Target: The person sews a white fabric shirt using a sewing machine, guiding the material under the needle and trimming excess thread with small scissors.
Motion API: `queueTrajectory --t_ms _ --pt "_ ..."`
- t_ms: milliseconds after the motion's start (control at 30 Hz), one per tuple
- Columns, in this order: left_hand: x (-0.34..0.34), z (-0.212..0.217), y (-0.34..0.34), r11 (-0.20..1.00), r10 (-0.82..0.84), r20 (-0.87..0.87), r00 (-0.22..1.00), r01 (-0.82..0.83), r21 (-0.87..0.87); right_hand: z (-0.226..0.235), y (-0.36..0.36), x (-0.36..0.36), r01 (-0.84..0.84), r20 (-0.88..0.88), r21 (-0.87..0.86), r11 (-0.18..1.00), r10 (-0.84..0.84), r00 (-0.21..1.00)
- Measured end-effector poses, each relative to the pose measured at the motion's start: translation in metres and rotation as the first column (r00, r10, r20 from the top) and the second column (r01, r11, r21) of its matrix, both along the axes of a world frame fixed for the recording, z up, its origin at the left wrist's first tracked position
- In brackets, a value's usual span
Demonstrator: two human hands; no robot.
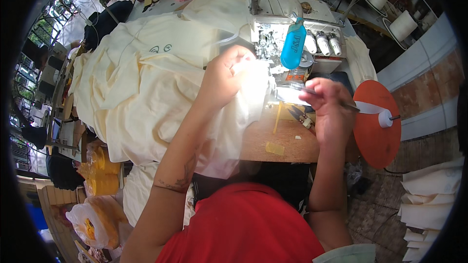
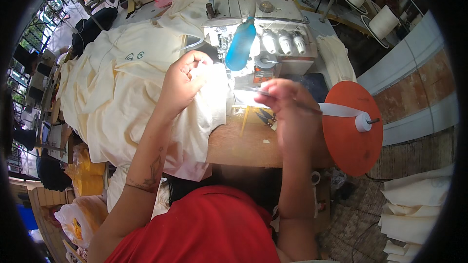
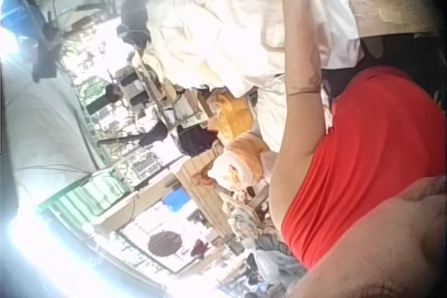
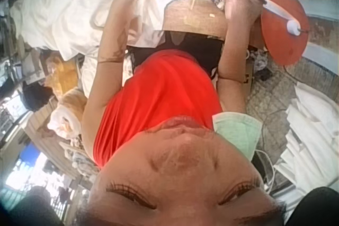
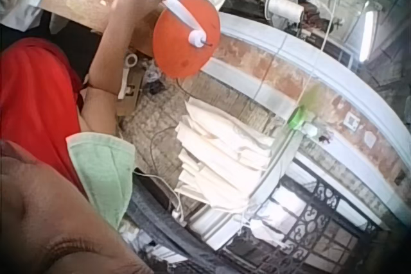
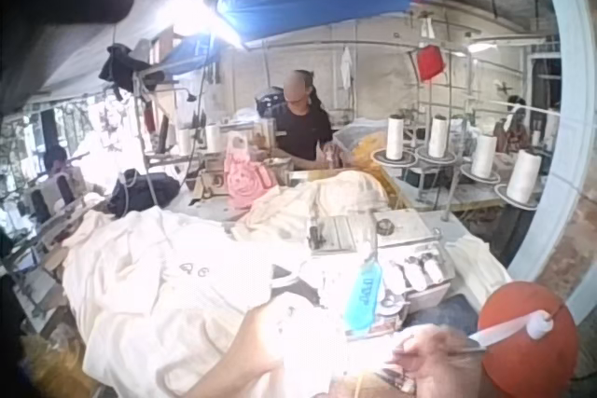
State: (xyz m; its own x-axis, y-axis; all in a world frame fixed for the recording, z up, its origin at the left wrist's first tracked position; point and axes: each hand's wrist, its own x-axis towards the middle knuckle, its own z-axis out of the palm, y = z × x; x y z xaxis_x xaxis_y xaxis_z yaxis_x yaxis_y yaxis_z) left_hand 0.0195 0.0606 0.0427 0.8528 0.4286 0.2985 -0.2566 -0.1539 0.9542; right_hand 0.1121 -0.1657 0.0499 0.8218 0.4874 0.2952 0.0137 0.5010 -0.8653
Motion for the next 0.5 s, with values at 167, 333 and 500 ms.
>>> queueTrajectory --t_ms 167,333,500 --pt "0.001 0.004 -0.004 0.999 0.014 -0.051 0.999 -0.012 0.032 -0.011 0.023 0.005 0.081 0.072 -0.101 0.992 -0.074 0.995" --pt "-0.003 0.005 -0.002 0.999 0.022 -0.102 0.994 -0.019 0.033 -0.027 0.024 0.006 0.176 0.208 -0.155 0.972 -0.142 0.968" --pt "-0.001 0.007 -0.009 1.0 0.005 -0.061 0.998 -0.007 -0.031 -0.028 0.025 0.005 0.116 0.099 0.016 0.993 -0.118 0.988"
